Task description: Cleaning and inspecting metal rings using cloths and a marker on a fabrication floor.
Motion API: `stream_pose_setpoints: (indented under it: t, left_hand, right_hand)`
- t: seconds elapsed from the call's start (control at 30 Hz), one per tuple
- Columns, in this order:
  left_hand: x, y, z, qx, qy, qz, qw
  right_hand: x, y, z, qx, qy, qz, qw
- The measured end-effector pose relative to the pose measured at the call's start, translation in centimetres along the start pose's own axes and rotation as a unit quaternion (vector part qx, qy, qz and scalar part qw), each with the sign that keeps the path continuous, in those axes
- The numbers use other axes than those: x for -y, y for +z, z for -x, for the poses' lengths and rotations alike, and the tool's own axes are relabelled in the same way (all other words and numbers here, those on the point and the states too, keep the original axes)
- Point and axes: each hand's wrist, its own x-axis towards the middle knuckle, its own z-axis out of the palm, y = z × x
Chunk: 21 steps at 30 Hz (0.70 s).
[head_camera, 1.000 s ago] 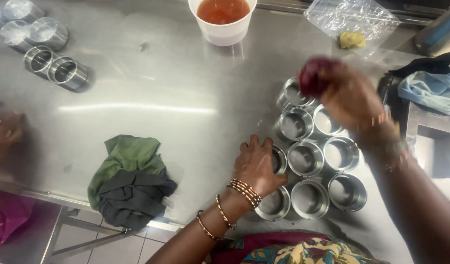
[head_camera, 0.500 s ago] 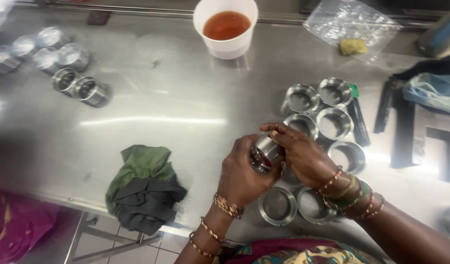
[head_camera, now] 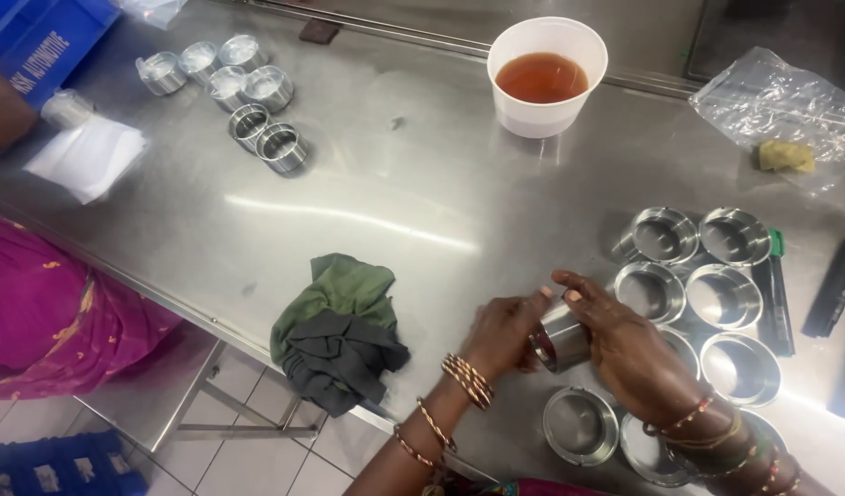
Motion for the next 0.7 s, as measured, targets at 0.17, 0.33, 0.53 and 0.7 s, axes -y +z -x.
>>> stream_pose_setpoints:
  t: [0.17, 0.33, 0.53, 0.7]
  left_hand:
    - [-5.1, -0.6, 4.7, -0.144, 0.263, -0.101, 0.949]
    - [-7.2, -0.5, 5.1, -0.089, 0.29, -0.021, 0.953]
    - [-5.6, -7.5, -4.2, -0.171, 0.347, -0.251, 0.887]
    - [-8.6, -18.6, -11.9, -0.262, 0.06, -0.491, 0.829]
  right_hand:
    - [-0.4, -0.4, -1.6, 0.015, -0.004, -0.076, 0.997]
    - [-1.3, -0.2, -2.7, 0.02, -0.194, 0.239, 0.951]
    - [0.1, -3.1, -3.6, -0.191, -0.192, 0.268, 0.925]
    - [0.5, -10.7, -0.4, -0.212, -0.173, -0.04, 0.961]
